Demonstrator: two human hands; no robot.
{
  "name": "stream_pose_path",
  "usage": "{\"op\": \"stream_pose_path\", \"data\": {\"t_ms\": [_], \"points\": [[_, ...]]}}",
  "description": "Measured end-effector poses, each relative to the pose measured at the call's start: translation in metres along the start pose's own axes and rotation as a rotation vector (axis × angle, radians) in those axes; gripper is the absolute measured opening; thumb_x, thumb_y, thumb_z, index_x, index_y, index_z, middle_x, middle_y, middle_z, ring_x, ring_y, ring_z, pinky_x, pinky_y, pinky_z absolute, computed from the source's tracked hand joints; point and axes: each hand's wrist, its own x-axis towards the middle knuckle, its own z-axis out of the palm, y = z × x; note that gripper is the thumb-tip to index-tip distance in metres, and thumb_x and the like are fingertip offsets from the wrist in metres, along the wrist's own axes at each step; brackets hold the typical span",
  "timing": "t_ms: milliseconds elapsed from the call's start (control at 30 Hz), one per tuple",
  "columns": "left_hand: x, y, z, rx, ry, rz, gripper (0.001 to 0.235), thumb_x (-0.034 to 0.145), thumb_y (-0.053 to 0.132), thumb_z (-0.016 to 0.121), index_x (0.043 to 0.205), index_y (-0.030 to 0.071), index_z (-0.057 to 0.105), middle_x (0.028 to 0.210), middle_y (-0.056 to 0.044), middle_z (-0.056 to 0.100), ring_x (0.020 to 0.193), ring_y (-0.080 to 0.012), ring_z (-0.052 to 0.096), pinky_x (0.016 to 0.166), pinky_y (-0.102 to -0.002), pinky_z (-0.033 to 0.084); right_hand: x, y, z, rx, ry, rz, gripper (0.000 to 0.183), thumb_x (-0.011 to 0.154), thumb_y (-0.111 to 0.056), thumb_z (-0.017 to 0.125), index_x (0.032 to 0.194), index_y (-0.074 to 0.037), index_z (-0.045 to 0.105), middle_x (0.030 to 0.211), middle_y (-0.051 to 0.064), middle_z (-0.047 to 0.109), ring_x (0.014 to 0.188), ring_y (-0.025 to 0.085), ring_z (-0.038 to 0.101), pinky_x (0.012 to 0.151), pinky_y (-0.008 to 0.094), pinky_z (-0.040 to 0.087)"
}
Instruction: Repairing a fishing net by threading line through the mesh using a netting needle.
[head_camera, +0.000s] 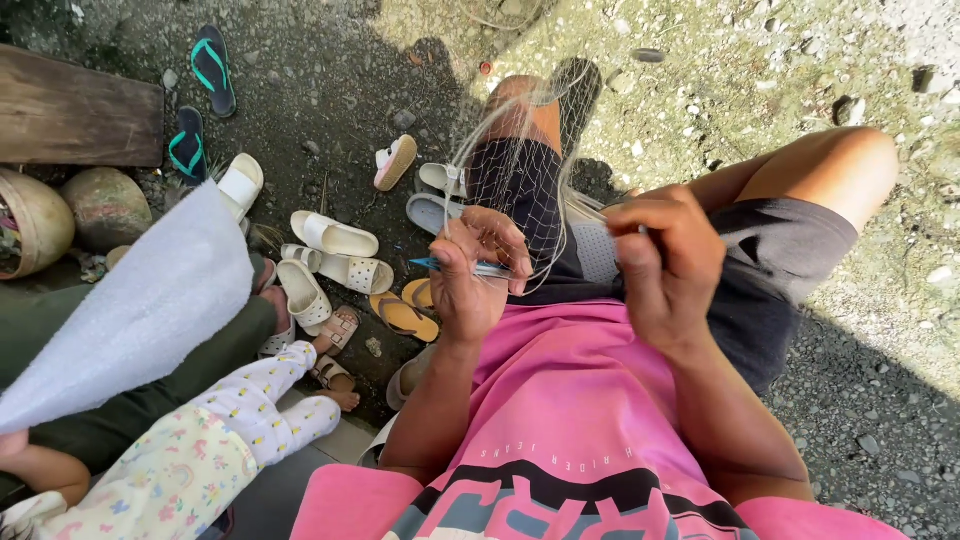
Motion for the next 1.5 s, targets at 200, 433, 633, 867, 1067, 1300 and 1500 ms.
{"op": "stream_pose_path", "data": {"t_ms": [200,433,633,867,1067,1300,1500], "points": [[0.001,-0.014,0.006,0.047,0.017,0.01,0.039,0.102,0.042,0.028,0.075,0.014,0.033,0.089,-0.016,0.05,0.058,-0.0189,0.056,0.04,-0.018,0.042,-0.034,0.042,0.02,0.307,-0.118,0.572,0.019,0.081,-0.013,0.075,0.085,0.001,0.064,0.065,0.001,0.052,0.041,0.001,0.04,0.035,0.013,0.033],[0.013,0.002,0.005,0.012,0.133,-0.157,0.049,0.093,0.053,0.051,0.104,0.005,0.049,0.085,-0.004,0.051,0.061,-0.011,0.046,0.044,-0.022,0.034,-0.032,0.073,-0.108,-0.64,0.103,0.223,0.049,0.11,-0.029,0.031,0.123,0.011,0.056,0.101,0.018,0.045,0.087,0.029,0.046,0.074,0.041,0.038],[0.024,0.01,0.003,0.033,0.135,-0.067,0.047,0.096,0.051,0.051,0.11,0.006,0.054,0.105,-0.004,0.054,0.096,-0.015,0.054,0.079,-0.029,0.046,-0.065,0.222,-0.181,-0.972,0.391,0.259,0.016,0.09,-0.001,0.049,0.102,0.008,0.056,0.092,0.014,0.038,0.077,0.028,0.044,0.067,0.041,0.04],[0.021,0.014,-0.004,-0.091,0.166,-0.1,0.049,0.098,0.044,0.05,0.118,0.0,0.052,0.117,-0.007,0.053,0.109,-0.0216,0.058,0.088,-0.034,0.053,-0.066,0.219,-0.177,-1.018,0.433,0.424,0.03,0.091,-0.01,0.061,0.117,0.005,0.064,0.102,0.019,0.044,0.084,0.032,0.054,0.073,0.045,0.048],[0.019,0.02,0.002,-0.091,0.088,-0.154,0.051,0.098,0.049,0.047,0.121,0.004,0.049,0.117,-0.005,0.049,0.106,-0.0196,0.06,0.075,-0.036,0.058,-0.074,0.217,-0.186,-1.077,0.358,0.302,0.022,0.086,-0.001,0.062,0.107,0.004,0.069,0.099,0.017,0.048,0.081,0.033,0.056,0.067,0.048,0.05],[0.017,0.02,0.005,-0.009,0.027,-0.176,0.055,0.095,0.055,0.048,0.116,0.003,0.048,0.11,-0.006,0.05,0.105,-0.0188,0.059,0.073,-0.037,0.059,-0.013,0.076,-0.101,-1.03,0.323,-0.026,0.023,0.112,-0.013,0.063,0.117,0.009,0.058,0.104,0.023,0.058,0.084,0.031,0.053,0.065,0.039,0.043],[0.016,0.02,0.007,-0.033,0.017,-0.099,0.062,0.098,0.047,0.043,0.072,-0.006,0.061,0.117,-0.006,0.05,0.101,-0.0271,0.062,0.065,-0.04,0.061,0.0,0.071,-0.069,-0.673,0.295,-0.169,0.008,0.1,0.003,0.069,0.095,0.008,0.066,0.085,0.017,0.056,0.08,0.027,0.045,0.073,0.038,0.036]]}}
